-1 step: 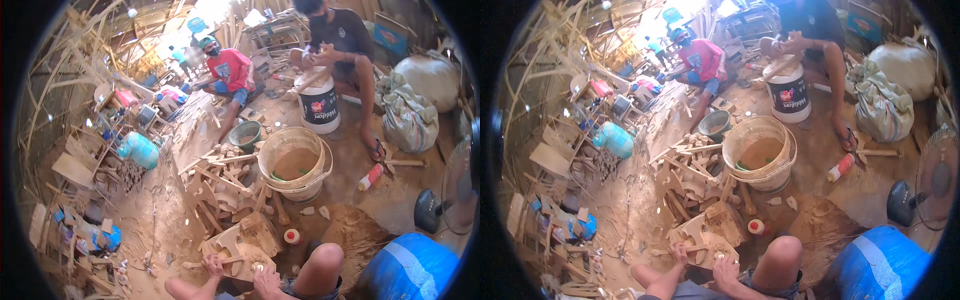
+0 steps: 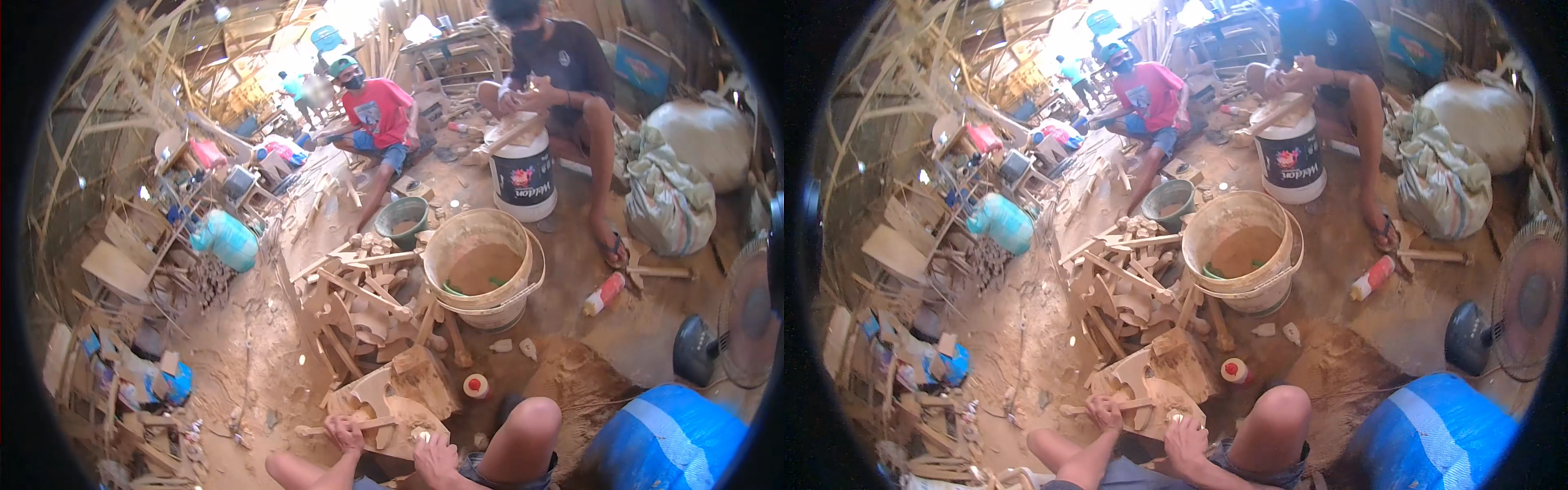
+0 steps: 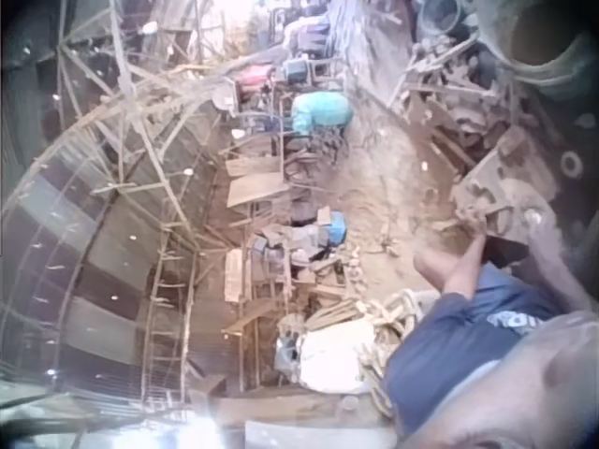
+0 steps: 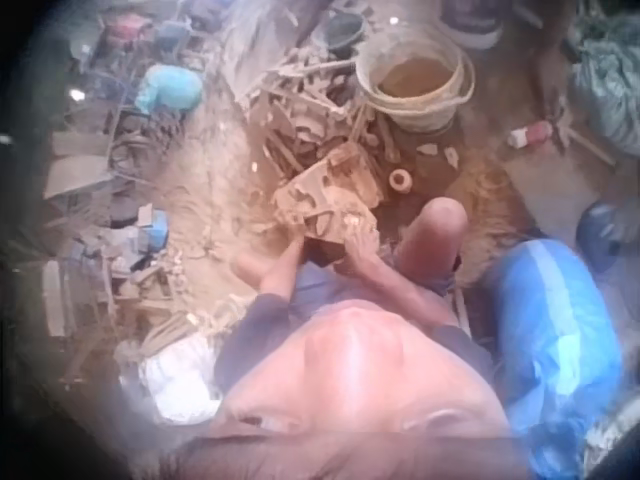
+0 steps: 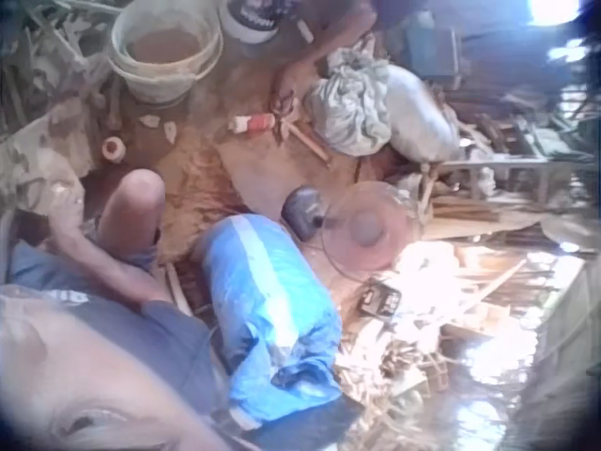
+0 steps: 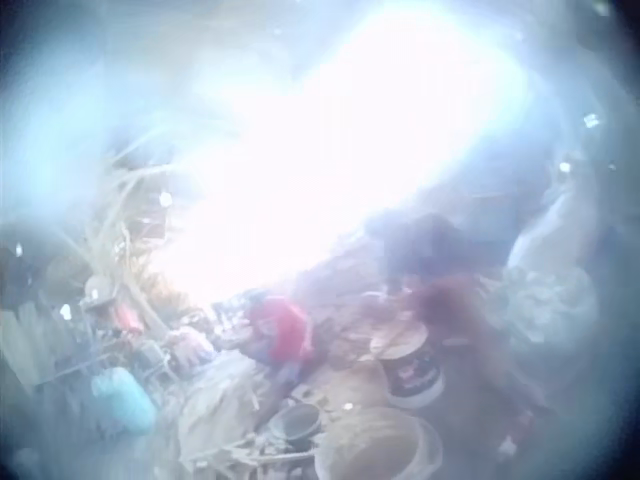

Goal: The person applies paste to wooden axe parts using a small stick, joins the wooden pieces together, and spreads the paste along the seams by hand.

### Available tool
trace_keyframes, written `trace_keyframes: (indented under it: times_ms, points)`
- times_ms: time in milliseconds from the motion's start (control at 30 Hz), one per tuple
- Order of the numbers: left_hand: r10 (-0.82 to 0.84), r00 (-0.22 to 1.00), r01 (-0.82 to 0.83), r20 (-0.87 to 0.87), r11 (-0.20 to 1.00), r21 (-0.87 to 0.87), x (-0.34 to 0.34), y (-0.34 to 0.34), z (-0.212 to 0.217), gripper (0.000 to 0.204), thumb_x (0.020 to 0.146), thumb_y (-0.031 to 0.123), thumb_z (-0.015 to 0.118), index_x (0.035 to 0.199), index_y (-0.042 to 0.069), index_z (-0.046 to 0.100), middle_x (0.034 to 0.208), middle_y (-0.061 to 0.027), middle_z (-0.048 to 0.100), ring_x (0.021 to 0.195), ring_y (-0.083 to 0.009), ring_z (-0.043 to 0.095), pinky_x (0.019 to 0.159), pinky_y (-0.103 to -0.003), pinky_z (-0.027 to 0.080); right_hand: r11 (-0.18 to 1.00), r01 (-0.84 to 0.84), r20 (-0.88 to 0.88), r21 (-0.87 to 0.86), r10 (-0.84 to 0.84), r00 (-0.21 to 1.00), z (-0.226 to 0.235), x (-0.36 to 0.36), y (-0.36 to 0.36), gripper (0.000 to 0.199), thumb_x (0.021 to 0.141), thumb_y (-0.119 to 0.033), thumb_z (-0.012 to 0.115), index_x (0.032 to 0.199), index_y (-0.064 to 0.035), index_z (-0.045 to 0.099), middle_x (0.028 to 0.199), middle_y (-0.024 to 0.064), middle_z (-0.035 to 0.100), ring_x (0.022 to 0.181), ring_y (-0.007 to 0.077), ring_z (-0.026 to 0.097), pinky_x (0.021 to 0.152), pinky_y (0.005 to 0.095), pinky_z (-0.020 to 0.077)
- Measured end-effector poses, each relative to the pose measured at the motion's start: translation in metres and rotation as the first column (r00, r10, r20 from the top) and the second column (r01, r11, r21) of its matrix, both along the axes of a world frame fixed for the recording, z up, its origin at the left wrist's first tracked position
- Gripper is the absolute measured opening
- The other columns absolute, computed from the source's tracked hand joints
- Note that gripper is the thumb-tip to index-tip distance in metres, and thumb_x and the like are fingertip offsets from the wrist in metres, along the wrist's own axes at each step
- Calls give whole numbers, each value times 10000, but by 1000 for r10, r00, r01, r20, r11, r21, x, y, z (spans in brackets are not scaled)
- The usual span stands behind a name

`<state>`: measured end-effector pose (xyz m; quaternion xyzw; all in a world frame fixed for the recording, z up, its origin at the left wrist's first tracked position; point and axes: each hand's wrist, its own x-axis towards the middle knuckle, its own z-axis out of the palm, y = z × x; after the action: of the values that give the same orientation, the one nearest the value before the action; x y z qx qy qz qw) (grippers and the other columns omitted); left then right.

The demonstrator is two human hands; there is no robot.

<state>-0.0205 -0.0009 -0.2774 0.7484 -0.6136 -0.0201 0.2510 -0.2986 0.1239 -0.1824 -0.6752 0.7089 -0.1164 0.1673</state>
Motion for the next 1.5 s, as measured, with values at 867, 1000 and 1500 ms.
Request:
trace_keyframes:
  times_ms: [867,1000,1500]
  points:
    - [304,938,-329,-168,931,-156,18,-3,11,379,779,290,710,1127,140,713,1299,-96,637,1491,-405,385,1273,-560,267,930,-360,-35,76,363,931,78,40,-89,333,974,-242,749,1293,-149,772,1027,180,721,909,378,756,760,483,603]
    - [316,938,-336,-143,929,-153,20,-4,8,396,747,283,675,1120,161,729,1283,-66,653,1477,-401,399,1269,-544,268,900,-408,59,154,404,913,78,45,-95,318,969,-239,757,1276,-163,792,1035,174,726,919,364,757,788,476,605]
    - [320,941,-336,-114,924,-181,18,-11,7,339,760,277,672,1075,172,740,1245,-57,658,1462,-400,409,1258,-540,294,874,-447,-100,192,470,877,57,80,-108,260,1035,-243,626,1229,-132,758,980,199,707,857,399,764,698,523,588]
